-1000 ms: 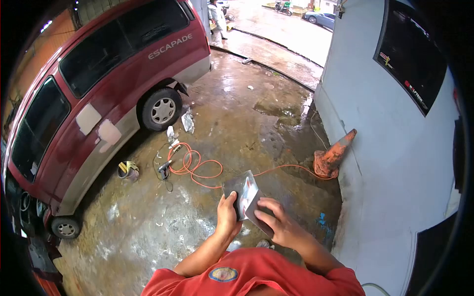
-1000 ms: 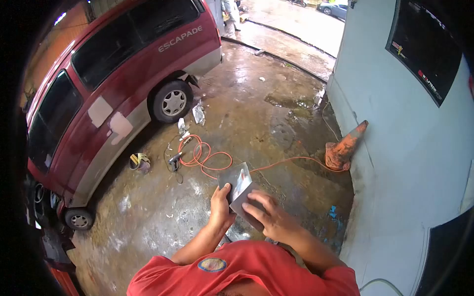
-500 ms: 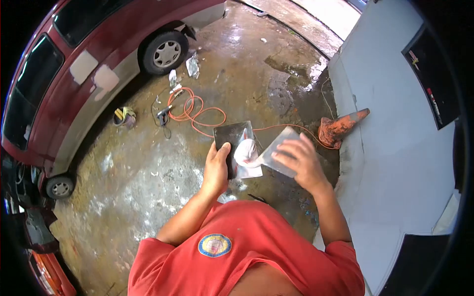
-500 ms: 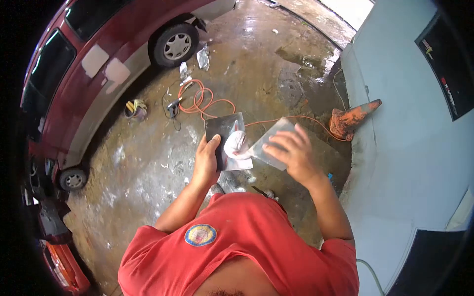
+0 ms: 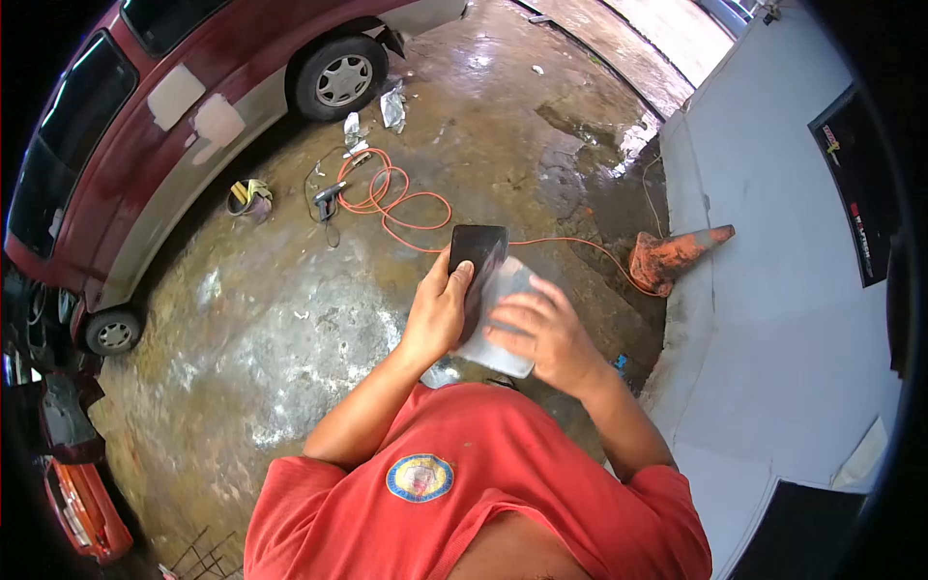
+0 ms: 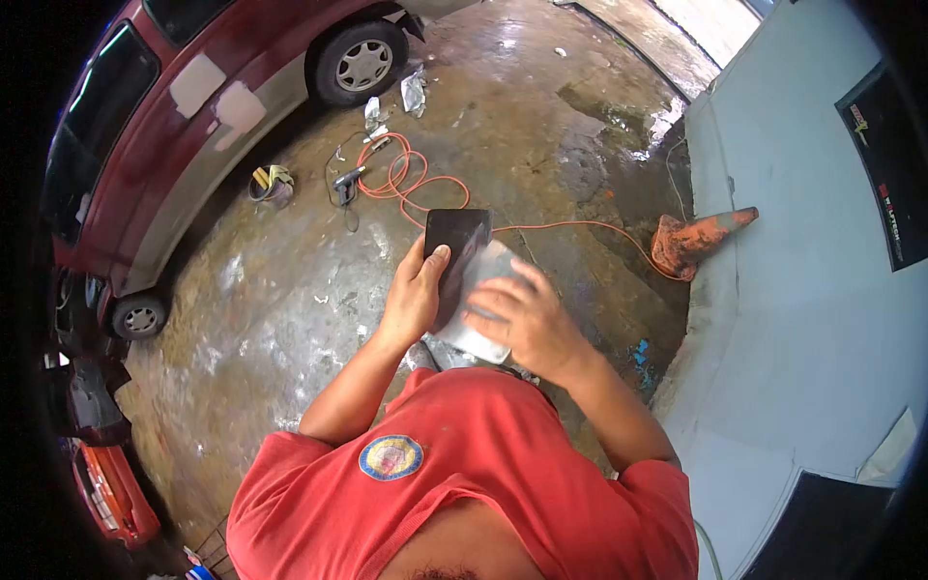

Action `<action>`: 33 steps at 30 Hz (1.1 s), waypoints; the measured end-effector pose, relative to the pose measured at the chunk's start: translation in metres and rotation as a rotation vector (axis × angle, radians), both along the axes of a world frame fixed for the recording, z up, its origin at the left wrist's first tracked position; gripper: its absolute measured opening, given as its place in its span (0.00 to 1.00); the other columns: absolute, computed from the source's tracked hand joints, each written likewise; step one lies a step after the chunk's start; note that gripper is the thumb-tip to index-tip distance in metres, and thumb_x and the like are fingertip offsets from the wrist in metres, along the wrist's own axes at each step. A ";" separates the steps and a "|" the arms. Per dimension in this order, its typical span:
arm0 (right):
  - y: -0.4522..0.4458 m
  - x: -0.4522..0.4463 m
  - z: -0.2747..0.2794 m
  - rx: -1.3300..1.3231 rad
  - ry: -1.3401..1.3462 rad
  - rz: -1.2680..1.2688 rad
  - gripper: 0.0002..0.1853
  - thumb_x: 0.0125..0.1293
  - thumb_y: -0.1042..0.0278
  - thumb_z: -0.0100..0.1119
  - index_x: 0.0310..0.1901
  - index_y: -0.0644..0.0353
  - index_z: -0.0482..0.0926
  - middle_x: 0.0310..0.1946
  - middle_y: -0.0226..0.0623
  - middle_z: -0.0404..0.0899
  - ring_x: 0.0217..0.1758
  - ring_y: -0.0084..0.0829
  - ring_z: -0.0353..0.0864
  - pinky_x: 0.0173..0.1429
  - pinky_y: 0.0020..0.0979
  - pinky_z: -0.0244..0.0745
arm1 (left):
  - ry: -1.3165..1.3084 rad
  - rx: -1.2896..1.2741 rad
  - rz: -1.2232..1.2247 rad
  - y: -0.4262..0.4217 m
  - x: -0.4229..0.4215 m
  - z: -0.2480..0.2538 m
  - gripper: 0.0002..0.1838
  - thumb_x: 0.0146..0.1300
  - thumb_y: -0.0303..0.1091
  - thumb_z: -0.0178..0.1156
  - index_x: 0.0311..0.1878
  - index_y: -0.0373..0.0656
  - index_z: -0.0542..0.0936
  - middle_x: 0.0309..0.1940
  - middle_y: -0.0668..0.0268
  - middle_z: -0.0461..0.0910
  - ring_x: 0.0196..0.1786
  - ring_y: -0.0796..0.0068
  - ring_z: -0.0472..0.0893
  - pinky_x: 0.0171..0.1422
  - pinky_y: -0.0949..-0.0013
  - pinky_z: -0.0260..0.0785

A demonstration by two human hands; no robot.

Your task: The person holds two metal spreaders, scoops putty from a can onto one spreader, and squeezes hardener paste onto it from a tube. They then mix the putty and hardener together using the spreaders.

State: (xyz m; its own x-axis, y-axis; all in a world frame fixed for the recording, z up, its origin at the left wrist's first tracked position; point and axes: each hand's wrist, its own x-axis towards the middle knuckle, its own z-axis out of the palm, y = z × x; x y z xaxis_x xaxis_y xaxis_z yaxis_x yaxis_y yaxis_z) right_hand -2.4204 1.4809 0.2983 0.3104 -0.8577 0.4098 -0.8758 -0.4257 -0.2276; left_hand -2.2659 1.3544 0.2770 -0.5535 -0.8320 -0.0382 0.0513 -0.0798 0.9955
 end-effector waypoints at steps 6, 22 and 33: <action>0.024 0.000 -0.012 0.131 -0.016 0.050 0.18 0.60 0.70 0.56 0.52 0.46 0.81 0.54 0.32 0.78 0.63 0.36 0.74 0.74 0.53 0.61 | -0.019 -0.153 0.155 0.003 -0.005 0.000 0.20 0.78 0.35 0.49 0.68 0.36 0.70 0.43 0.52 0.84 0.44 0.72 0.80 0.53 0.64 0.73; 0.011 -0.052 -0.043 0.080 -0.041 -0.272 0.34 0.55 0.86 0.54 0.65 0.48 0.75 0.63 0.41 0.71 0.69 0.46 0.70 0.74 0.48 0.64 | 0.381 0.556 0.202 0.021 0.015 0.001 0.17 0.73 0.34 0.53 0.60 0.37 0.72 0.47 0.60 0.81 0.44 0.70 0.83 0.49 0.65 0.78; -0.005 -0.011 0.013 -0.020 0.004 -0.020 0.22 0.57 0.73 0.57 0.54 0.44 0.84 0.54 0.33 0.78 0.63 0.40 0.75 0.76 0.57 0.59 | 0.155 0.153 0.156 0.009 0.018 0.013 0.16 0.77 0.33 0.49 0.61 0.33 0.72 0.50 0.62 0.80 0.49 0.76 0.78 0.57 0.69 0.71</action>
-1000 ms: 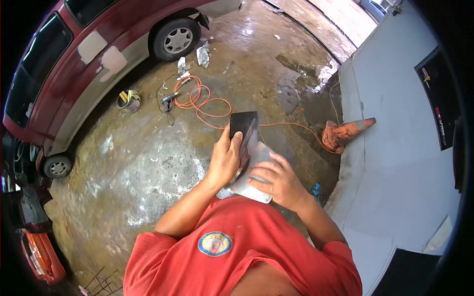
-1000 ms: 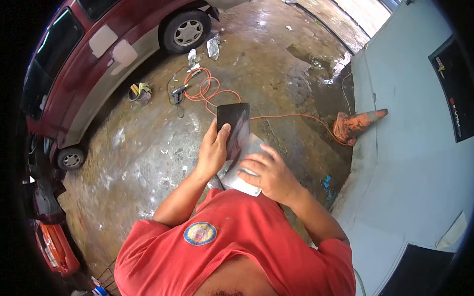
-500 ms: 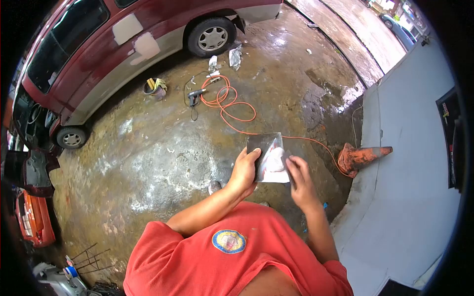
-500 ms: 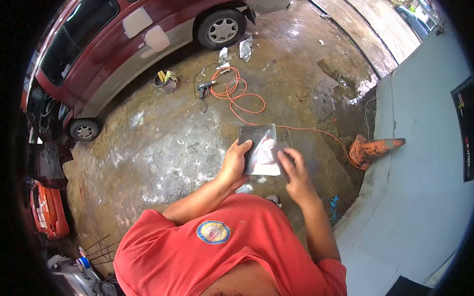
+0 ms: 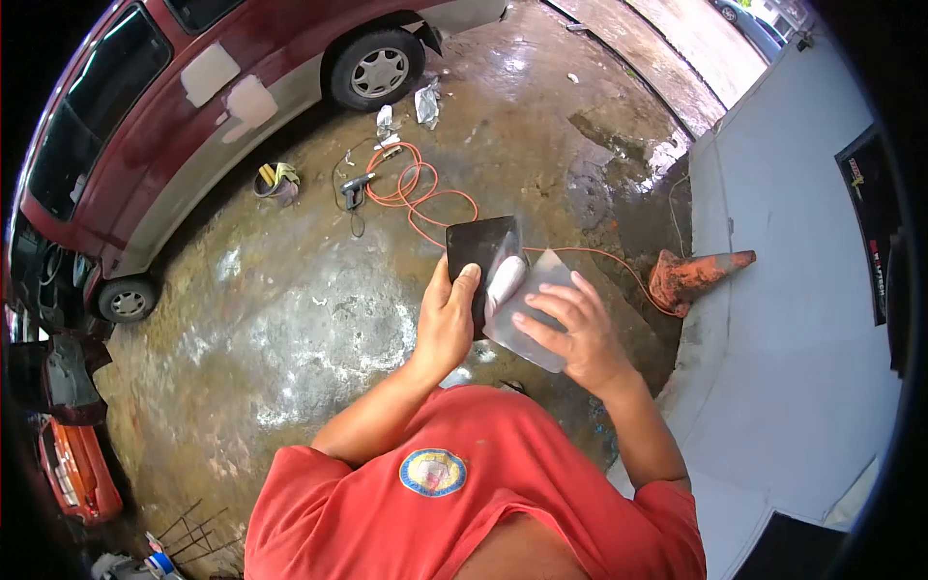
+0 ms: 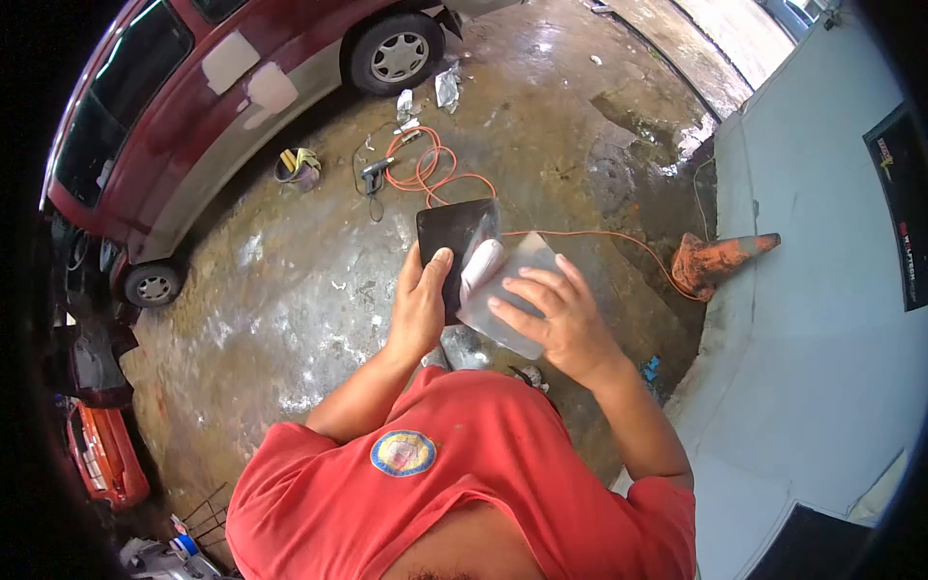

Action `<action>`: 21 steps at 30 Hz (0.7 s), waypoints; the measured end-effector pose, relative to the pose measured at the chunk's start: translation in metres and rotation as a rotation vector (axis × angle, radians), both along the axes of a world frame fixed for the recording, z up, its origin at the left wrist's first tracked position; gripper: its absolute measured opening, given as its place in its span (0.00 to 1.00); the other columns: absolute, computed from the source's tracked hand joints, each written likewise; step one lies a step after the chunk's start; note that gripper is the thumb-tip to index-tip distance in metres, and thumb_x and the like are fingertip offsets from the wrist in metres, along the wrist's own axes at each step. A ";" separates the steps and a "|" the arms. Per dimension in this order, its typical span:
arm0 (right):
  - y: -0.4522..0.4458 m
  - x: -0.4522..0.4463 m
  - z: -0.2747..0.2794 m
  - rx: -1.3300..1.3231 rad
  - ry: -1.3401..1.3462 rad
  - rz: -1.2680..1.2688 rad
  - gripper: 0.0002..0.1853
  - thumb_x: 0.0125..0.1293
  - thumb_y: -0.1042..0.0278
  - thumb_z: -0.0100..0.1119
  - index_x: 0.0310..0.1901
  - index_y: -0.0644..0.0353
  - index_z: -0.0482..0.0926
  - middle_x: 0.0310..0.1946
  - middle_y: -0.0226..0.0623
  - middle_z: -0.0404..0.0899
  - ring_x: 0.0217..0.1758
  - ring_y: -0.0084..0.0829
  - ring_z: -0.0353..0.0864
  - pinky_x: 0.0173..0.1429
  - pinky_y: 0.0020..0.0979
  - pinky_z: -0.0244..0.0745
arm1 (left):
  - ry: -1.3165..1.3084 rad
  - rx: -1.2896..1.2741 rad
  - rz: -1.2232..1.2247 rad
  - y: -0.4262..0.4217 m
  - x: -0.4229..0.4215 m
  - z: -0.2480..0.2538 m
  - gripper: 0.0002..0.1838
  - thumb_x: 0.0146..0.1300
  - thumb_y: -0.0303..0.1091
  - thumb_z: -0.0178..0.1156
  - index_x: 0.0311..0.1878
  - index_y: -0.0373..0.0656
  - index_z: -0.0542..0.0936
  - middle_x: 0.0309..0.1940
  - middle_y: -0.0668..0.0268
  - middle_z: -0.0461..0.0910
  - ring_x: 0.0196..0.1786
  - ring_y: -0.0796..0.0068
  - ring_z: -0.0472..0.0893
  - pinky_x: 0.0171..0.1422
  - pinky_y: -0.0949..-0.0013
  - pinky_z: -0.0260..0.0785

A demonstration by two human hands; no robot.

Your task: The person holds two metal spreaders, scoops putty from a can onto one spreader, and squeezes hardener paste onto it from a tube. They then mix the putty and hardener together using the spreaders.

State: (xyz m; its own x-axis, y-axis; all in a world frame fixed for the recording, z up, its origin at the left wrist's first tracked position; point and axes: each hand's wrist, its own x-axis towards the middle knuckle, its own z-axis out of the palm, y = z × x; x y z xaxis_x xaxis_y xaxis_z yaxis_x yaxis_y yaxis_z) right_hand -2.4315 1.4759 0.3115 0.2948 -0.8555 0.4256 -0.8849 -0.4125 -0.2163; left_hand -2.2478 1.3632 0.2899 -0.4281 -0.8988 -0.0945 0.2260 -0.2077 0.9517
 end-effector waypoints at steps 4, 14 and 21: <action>-0.002 -0.031 0.025 -0.007 0.098 -0.129 0.20 0.57 0.73 0.57 0.51 0.46 0.85 0.54 0.31 0.80 0.63 0.39 0.76 0.76 0.57 0.58 | -0.134 -0.115 -0.222 -0.009 0.002 -0.009 0.26 0.77 0.40 0.48 0.72 0.38 0.67 0.44 0.62 0.82 0.43 0.75 0.79 0.51 0.67 0.73; -0.003 0.022 -0.024 0.120 -0.073 0.106 0.18 0.59 0.69 0.53 0.50 0.49 0.84 0.54 0.29 0.80 0.62 0.34 0.75 0.75 0.53 0.59 | -0.282 -0.523 0.076 -0.021 -0.011 -0.020 0.26 0.77 0.35 0.48 0.75 0.45 0.63 0.35 0.49 0.82 0.34 0.57 0.82 0.46 0.60 0.73; 0.007 0.017 0.001 -0.128 -0.362 0.098 0.32 0.59 0.80 0.66 0.66 0.51 0.71 0.63 0.44 0.71 0.69 0.55 0.69 0.72 0.56 0.65 | -0.108 -0.103 0.094 -0.023 -0.008 -0.005 0.22 0.76 0.34 0.49 0.69 0.36 0.66 0.44 0.50 0.82 0.42 0.64 0.83 0.49 0.63 0.75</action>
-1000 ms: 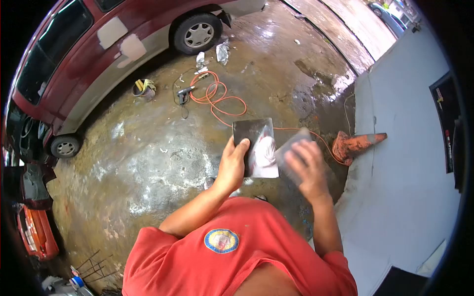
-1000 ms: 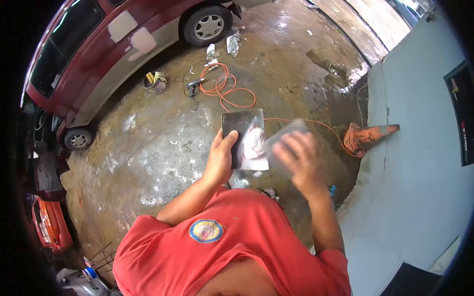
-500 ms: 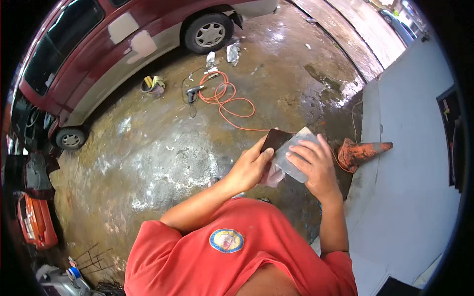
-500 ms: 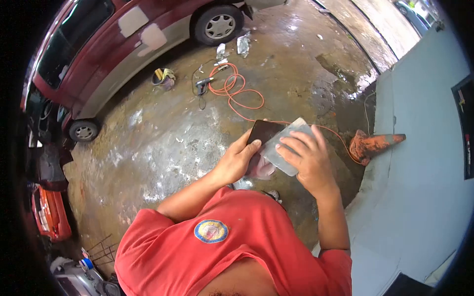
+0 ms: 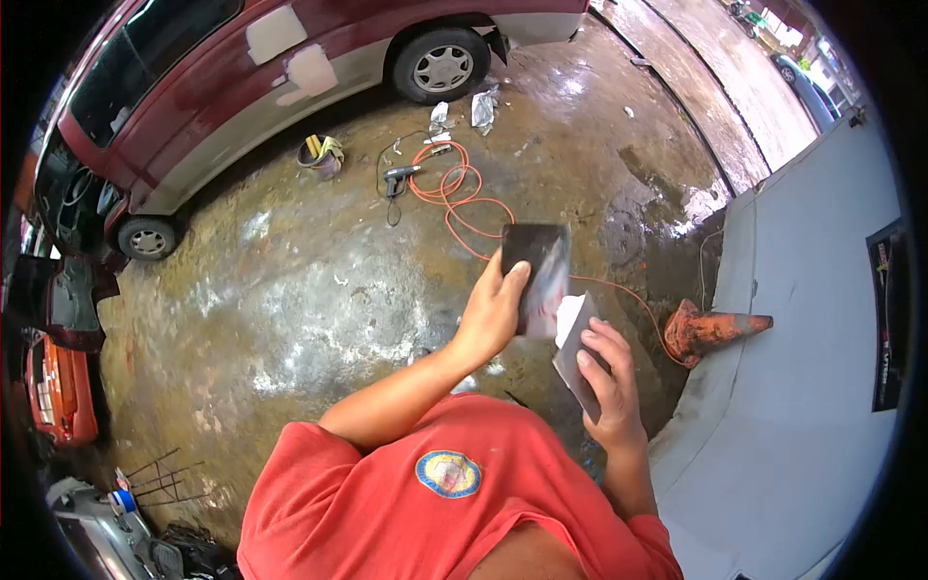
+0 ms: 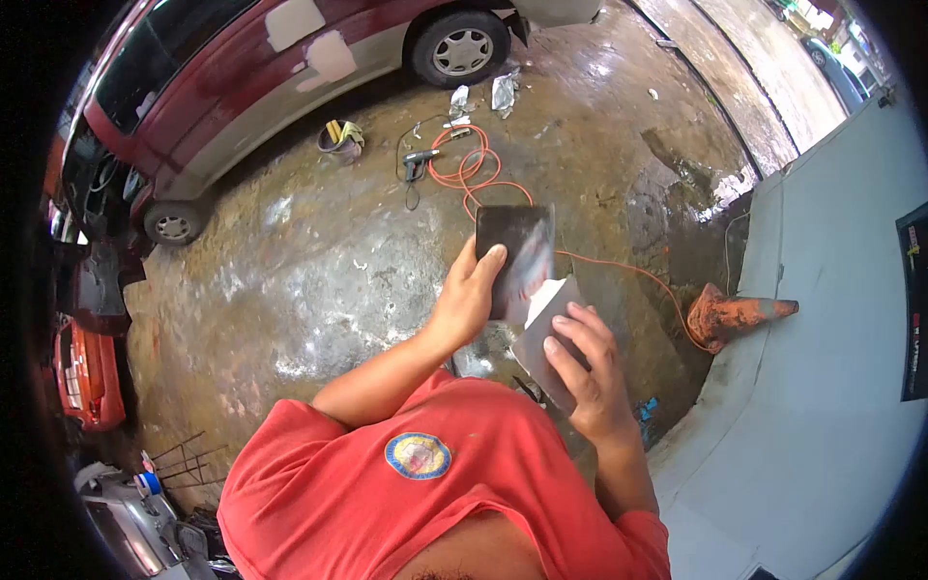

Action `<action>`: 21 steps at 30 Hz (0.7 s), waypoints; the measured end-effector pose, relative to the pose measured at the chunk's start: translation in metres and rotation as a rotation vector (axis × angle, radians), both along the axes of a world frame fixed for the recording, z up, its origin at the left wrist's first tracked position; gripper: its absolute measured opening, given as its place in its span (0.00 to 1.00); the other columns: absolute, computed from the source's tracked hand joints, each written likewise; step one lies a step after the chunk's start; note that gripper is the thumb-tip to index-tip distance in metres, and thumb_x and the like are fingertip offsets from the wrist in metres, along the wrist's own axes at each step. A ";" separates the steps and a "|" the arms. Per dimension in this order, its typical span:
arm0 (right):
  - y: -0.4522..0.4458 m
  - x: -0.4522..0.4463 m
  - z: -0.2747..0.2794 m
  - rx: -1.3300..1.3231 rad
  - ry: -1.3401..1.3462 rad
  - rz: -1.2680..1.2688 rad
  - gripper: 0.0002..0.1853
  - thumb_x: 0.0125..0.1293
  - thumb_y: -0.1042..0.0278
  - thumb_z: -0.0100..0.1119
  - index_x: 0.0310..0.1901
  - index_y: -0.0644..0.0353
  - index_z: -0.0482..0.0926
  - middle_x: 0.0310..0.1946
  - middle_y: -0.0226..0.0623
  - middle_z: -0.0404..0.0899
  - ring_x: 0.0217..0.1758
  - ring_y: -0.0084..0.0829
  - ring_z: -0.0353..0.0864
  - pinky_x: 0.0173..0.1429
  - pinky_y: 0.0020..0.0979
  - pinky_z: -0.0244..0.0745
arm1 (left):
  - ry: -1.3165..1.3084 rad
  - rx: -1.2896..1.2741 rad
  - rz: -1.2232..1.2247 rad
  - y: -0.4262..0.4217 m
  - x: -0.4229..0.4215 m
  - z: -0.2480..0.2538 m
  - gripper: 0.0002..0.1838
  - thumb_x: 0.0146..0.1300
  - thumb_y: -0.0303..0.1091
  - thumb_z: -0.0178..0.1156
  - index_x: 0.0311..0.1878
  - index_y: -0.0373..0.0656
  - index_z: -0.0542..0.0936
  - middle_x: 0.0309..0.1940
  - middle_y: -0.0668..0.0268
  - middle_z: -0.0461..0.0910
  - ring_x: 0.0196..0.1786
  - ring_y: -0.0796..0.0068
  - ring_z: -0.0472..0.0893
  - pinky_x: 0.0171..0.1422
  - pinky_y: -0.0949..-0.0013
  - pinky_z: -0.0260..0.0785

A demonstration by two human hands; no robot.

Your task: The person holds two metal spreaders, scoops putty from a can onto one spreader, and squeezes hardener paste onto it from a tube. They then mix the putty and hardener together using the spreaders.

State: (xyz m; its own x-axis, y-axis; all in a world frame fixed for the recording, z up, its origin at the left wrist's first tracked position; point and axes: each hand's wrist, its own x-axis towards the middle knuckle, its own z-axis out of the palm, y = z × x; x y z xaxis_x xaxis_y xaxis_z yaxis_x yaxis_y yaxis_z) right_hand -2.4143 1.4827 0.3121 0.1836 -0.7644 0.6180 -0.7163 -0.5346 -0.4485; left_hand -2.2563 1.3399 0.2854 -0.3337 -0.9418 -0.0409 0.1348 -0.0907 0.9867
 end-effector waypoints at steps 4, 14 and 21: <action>-0.005 0.016 -0.025 0.098 -0.164 -0.043 0.37 0.54 0.86 0.63 0.67 0.52 0.69 0.66 0.46 0.66 0.71 0.56 0.65 0.71 0.52 0.66 | 0.465 0.535 -0.009 0.017 -0.003 -0.018 0.15 0.73 0.33 0.52 0.59 0.39 0.72 0.47 0.58 0.82 0.46 0.67 0.84 0.52 0.62 0.78; -0.001 -0.020 -0.024 0.080 0.312 -0.219 0.28 0.60 0.78 0.54 0.62 0.41 0.77 0.60 0.32 0.74 0.66 0.40 0.72 0.75 0.52 0.61 | 0.323 0.303 -0.032 0.026 0.011 0.005 0.17 0.74 0.32 0.50 0.62 0.35 0.72 0.49 0.63 0.81 0.50 0.77 0.78 0.58 0.71 0.70; -0.007 -0.010 0.001 0.077 0.329 -0.119 0.20 0.58 0.72 0.57 0.53 0.46 0.83 0.55 0.31 0.78 0.64 0.38 0.75 0.76 0.55 0.59 | 0.105 -0.005 -0.028 0.028 0.012 0.015 0.16 0.77 0.32 0.49 0.63 0.35 0.72 0.48 0.63 0.80 0.48 0.77 0.77 0.57 0.70 0.71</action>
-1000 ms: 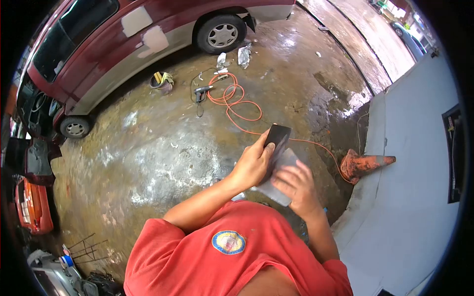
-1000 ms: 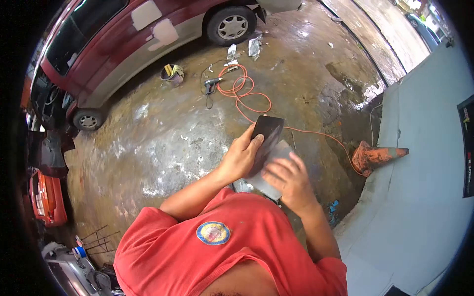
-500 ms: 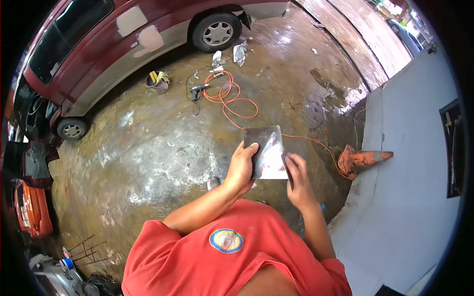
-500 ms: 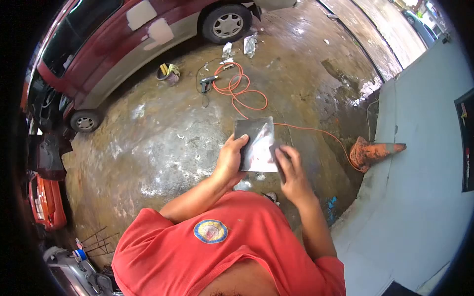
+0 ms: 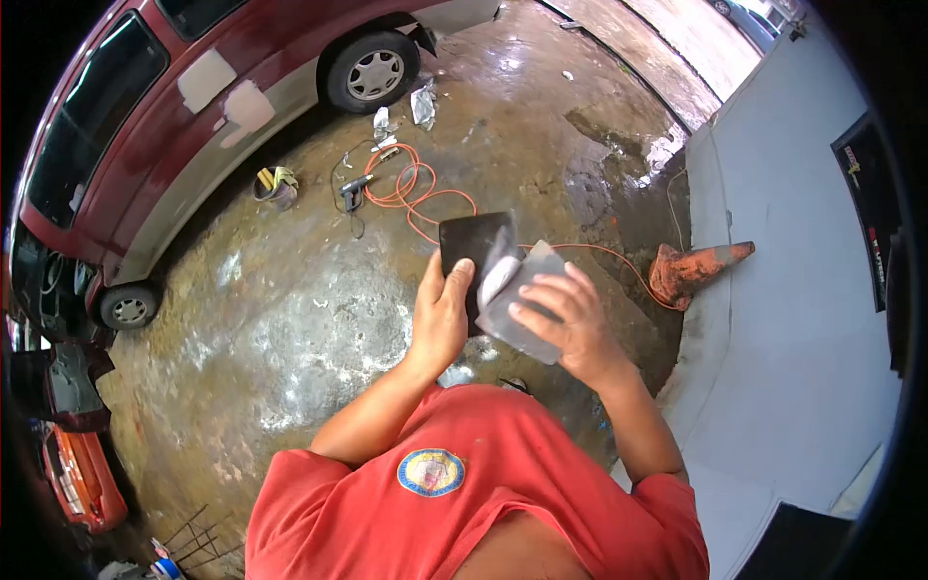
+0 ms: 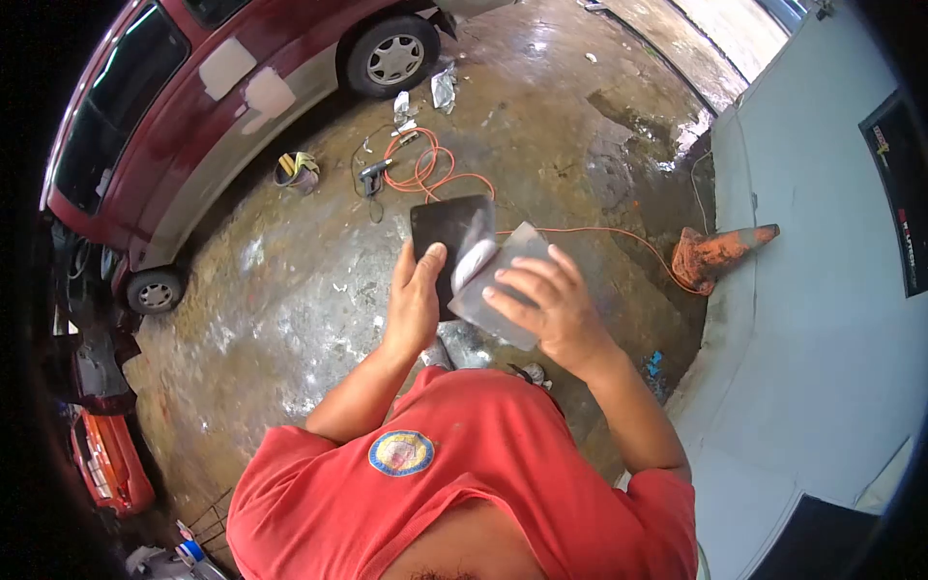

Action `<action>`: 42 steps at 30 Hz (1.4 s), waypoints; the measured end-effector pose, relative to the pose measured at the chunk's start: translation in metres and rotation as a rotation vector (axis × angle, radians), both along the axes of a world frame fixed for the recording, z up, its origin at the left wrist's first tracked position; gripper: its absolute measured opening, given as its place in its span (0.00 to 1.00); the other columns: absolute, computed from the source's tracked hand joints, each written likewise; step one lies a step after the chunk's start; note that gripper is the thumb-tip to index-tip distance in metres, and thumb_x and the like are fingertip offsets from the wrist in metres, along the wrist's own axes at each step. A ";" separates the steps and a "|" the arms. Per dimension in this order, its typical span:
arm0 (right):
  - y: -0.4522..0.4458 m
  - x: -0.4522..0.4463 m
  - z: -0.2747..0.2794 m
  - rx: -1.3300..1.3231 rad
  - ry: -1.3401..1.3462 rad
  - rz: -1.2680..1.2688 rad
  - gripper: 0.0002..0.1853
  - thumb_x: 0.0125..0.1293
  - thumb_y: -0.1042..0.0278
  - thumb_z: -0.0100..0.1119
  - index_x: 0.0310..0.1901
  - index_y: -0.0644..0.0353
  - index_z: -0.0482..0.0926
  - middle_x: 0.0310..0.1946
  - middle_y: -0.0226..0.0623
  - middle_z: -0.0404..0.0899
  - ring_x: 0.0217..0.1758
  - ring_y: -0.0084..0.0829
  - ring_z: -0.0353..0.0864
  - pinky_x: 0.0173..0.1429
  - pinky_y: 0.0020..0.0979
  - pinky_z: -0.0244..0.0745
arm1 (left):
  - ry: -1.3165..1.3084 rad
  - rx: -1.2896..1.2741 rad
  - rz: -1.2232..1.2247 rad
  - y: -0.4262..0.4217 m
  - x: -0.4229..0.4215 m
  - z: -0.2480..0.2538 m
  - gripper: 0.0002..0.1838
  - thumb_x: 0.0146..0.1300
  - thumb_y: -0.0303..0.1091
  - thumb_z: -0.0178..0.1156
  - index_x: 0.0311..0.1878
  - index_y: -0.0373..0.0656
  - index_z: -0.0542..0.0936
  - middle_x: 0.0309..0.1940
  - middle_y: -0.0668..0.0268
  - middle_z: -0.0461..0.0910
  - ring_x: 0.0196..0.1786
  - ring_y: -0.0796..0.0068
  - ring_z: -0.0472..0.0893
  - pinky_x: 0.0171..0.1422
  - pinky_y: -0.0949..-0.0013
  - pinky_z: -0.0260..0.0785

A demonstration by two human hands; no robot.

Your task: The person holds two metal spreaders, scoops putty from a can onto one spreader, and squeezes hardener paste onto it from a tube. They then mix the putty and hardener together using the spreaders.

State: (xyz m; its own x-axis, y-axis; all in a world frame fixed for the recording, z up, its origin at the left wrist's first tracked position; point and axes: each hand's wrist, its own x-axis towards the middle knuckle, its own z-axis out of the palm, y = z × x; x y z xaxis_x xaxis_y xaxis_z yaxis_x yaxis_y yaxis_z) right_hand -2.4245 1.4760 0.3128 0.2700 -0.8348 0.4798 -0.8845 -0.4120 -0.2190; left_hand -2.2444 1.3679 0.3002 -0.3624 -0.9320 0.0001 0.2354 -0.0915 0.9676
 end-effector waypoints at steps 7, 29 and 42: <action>-0.006 -0.020 0.020 0.042 0.128 -0.084 0.19 0.59 0.72 0.54 0.51 0.47 0.84 0.54 0.27 0.80 0.63 0.33 0.75 0.77 0.56 0.57 | -0.157 -0.121 -0.353 -0.004 0.000 -0.008 0.27 0.77 0.35 0.47 0.76 0.38 0.62 0.62 0.57 0.78 0.61 0.71 0.76 0.68 0.68 0.65; 0.009 -0.012 -0.075 0.198 -0.378 -0.170 0.39 0.52 0.91 0.56 0.67 0.47 0.73 0.65 0.46 0.67 0.68 0.50 0.69 0.71 0.45 0.68 | 0.293 0.597 -0.063 0.002 -0.010 -0.027 0.15 0.73 0.30 0.48 0.60 0.38 0.72 0.50 0.59 0.81 0.49 0.68 0.82 0.57 0.66 0.74; 0.005 -0.018 -0.003 0.030 0.067 -0.089 0.24 0.57 0.74 0.60 0.56 0.43 0.83 0.57 0.32 0.76 0.65 0.38 0.74 0.77 0.57 0.57 | 0.085 0.180 -0.084 -0.004 -0.002 -0.025 0.16 0.76 0.32 0.50 0.61 0.35 0.73 0.49 0.63 0.81 0.49 0.76 0.78 0.57 0.71 0.71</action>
State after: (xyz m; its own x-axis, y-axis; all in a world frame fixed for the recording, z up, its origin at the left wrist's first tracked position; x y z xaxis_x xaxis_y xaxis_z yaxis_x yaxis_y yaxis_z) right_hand -2.4427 1.4811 0.3100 0.2242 -0.8708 0.4374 -0.9304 -0.3248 -0.1697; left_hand -2.2469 1.3635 0.2751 -0.4448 -0.8862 -0.1297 0.2995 -0.2836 0.9110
